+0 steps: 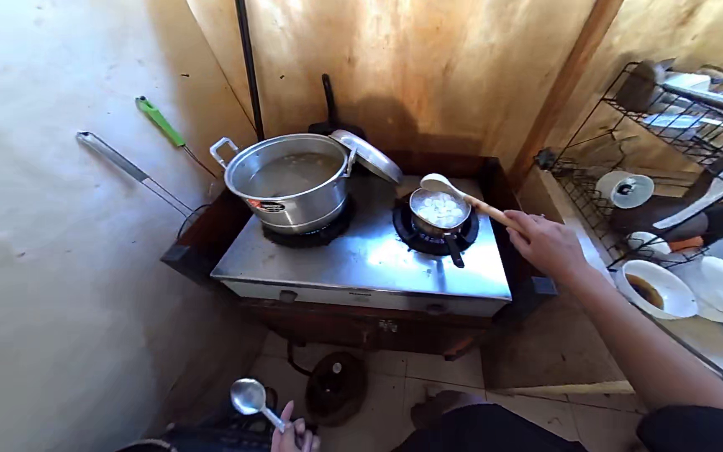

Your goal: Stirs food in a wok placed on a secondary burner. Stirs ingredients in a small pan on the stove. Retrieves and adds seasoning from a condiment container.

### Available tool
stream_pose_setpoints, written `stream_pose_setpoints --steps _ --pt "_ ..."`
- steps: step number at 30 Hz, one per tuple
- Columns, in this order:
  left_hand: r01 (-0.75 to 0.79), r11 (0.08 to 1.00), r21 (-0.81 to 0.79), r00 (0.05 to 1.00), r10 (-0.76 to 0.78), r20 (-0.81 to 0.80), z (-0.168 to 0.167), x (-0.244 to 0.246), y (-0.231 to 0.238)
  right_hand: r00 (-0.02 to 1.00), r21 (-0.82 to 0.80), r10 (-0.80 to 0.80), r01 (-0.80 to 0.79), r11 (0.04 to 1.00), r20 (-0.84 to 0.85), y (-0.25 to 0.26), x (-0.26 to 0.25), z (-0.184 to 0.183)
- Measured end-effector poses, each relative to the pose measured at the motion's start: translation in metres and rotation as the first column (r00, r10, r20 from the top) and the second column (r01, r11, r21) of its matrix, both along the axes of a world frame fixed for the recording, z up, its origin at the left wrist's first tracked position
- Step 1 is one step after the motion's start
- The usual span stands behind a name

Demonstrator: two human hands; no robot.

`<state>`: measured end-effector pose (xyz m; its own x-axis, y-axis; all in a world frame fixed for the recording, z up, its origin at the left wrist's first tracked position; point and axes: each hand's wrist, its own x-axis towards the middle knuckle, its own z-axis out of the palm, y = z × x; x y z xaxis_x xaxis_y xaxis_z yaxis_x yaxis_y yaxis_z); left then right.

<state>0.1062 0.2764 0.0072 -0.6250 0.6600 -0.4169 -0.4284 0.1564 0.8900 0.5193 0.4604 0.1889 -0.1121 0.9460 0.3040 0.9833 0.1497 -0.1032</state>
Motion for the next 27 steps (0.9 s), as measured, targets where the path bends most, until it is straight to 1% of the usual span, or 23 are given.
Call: stream_pose_setpoints --steps 4,9,11,13,15,17,19,21,22,24,27 --pt "-0.017 0.999 -0.027 0.999 0.018 0.029 0.003 0.049 0.020 0.996 -0.187 0.029 -0.011 0.982 0.089 0.042 0.033 -0.013" --pt "-0.063 0.997 -0.052 0.998 0.065 0.026 0.004 0.086 0.028 0.992 -0.395 0.046 0.004 0.919 0.116 0.066 0.046 -0.013" --pt "-0.086 0.994 -0.064 0.996 0.088 0.034 0.005 0.096 0.030 0.995 -0.458 0.046 0.000 0.889 0.089 0.075 0.050 -0.015" --pt "-0.109 0.991 -0.078 0.993 0.113 0.042 0.008 0.104 0.031 1.000 -0.527 0.005 -0.003 0.850 0.001 0.087 0.057 -0.016" --pt "-0.127 0.988 -0.087 0.991 0.131 0.038 0.011 0.109 0.032 0.987 -0.563 -0.049 -0.044 0.825 -0.150 0.098 0.066 -0.019" --pt "-0.136 0.987 -0.091 0.990 0.139 0.031 0.011 0.110 0.031 0.943 -0.603 -0.132 -0.084 0.793 -0.306 0.106 0.075 -0.021" --pt "-0.145 0.985 -0.094 0.989 0.149 0.028 0.011 0.112 0.031 0.875 -0.648 -0.240 -0.104 0.755 -0.420 0.107 0.082 -0.020" --pt "-0.154 0.984 -0.093 0.987 0.157 0.029 0.012 0.114 0.031 0.815 -0.650 -0.288 -0.137 0.748 -0.502 0.102 0.087 -0.017" --pt "-0.152 0.984 -0.093 0.987 0.156 0.031 0.012 0.114 0.031 0.801 -0.631 -0.280 -0.151 0.761 -0.529 0.100 0.090 -0.016" --pt "-0.145 0.985 -0.090 0.988 0.149 0.033 0.009 0.115 0.031 0.809 -0.571 -0.217 -0.171 0.803 -0.547 0.096 0.097 -0.015" --pt "-0.123 0.988 -0.093 0.991 0.127 0.038 0.005 0.114 0.031 0.854 -0.463 -0.103 -0.171 0.870 -0.509 0.090 0.104 -0.012"
